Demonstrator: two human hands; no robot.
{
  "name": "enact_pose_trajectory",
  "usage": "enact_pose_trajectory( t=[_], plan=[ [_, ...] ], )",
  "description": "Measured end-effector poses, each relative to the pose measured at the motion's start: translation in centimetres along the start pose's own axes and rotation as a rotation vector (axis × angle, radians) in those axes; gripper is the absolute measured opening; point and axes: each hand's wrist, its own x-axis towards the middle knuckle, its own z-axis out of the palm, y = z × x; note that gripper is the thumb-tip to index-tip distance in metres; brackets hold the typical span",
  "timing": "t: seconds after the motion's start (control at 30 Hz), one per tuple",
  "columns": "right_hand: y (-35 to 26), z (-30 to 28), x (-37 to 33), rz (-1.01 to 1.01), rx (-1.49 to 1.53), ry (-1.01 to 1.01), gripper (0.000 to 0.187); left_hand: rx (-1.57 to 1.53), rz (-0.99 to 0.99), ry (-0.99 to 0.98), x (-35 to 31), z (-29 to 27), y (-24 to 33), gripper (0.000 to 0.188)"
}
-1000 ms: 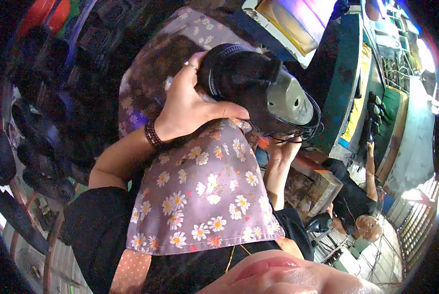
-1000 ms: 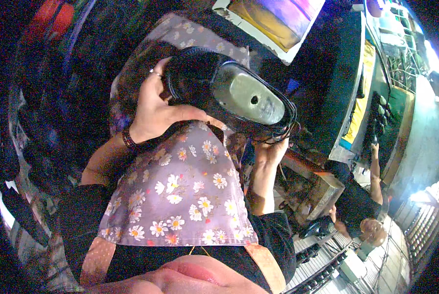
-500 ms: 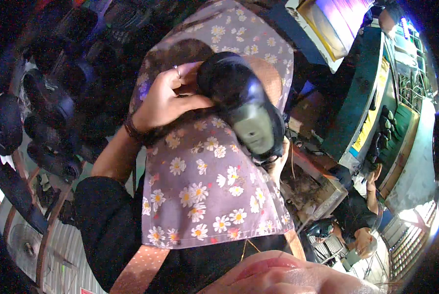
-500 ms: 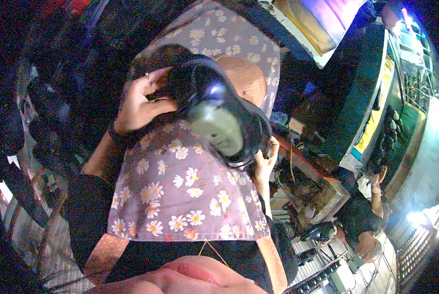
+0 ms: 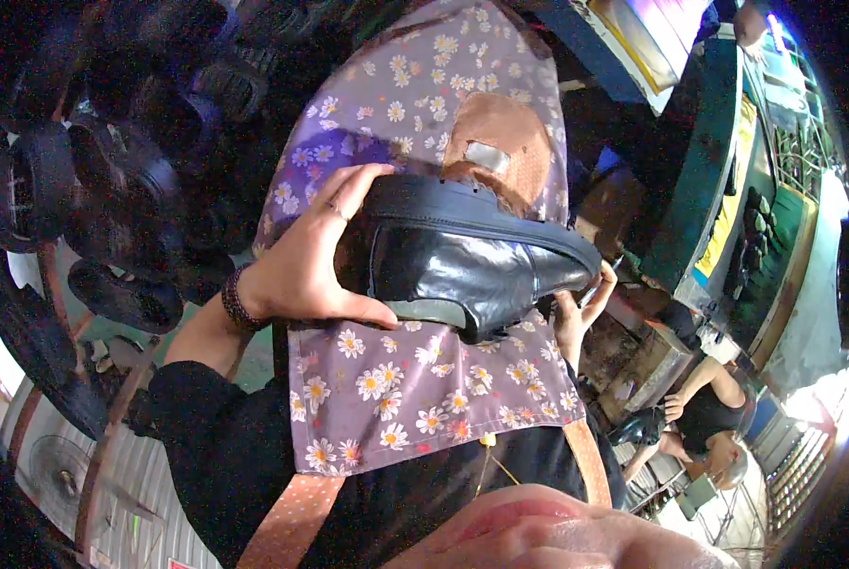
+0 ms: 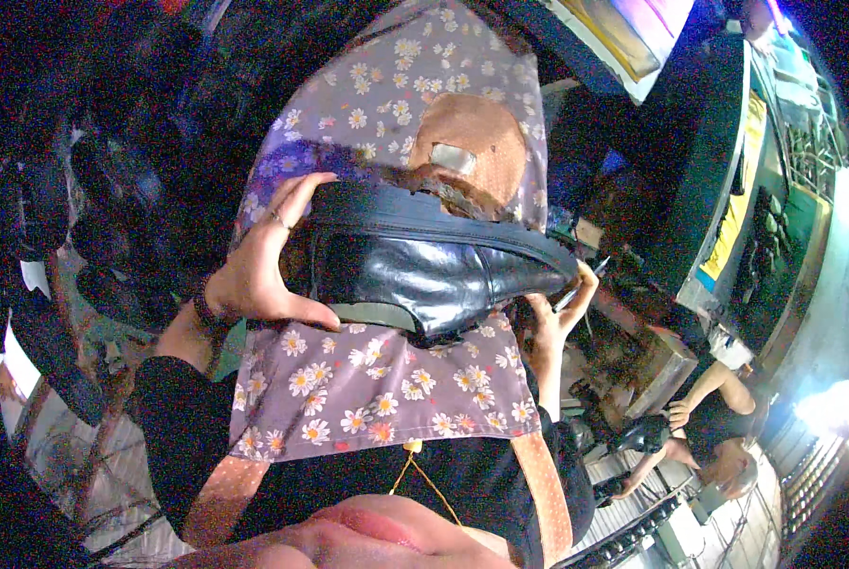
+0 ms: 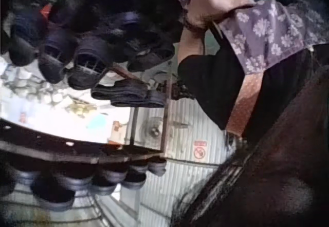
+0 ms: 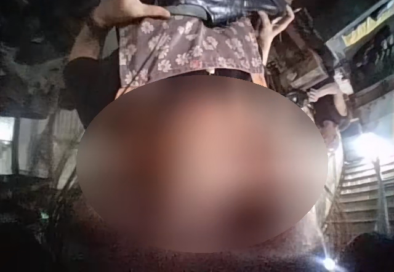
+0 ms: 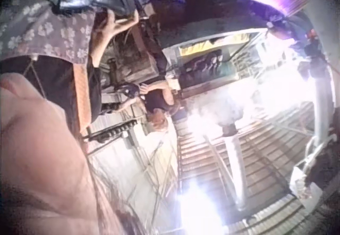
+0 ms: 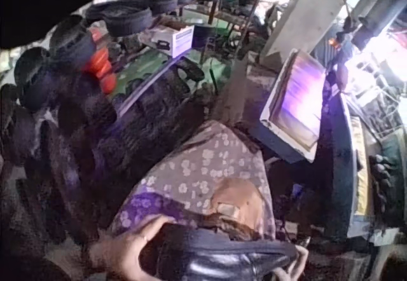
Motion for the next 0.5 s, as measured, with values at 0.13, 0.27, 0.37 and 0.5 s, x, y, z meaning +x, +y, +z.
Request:
enact_pose_trajectory(
  t=[0.13, 0.27, 0.37, 0.5],
  plan=[
    [0.0, -1.0, 1.6, -0.025, -0.064, -0.037, 0.082, 0.046, 0.008, 0.042, -0.2, 0.5, -0.3, 0.127],
    [0.4, -1.8, 3.5, -0.047, 0.01, -0.052, 0.082, -0.406, -0.055, 0.044, 0.5, 2.1, -1.5, 0.139],
    [-1.9, -1.5, 6.1, -0.127, 0.15, -0.002, 0.083, -0.55, -0.026, 0.053, 1.6, 3.6, -0.6, 0.143],
    [-5.9, 0.5, 12.8, -0.363, 0.178, 0.062, 0.072, -0.657, -0.015, -0.015, 2.7, 5.5, -0.8, 0.124]
  ],
)
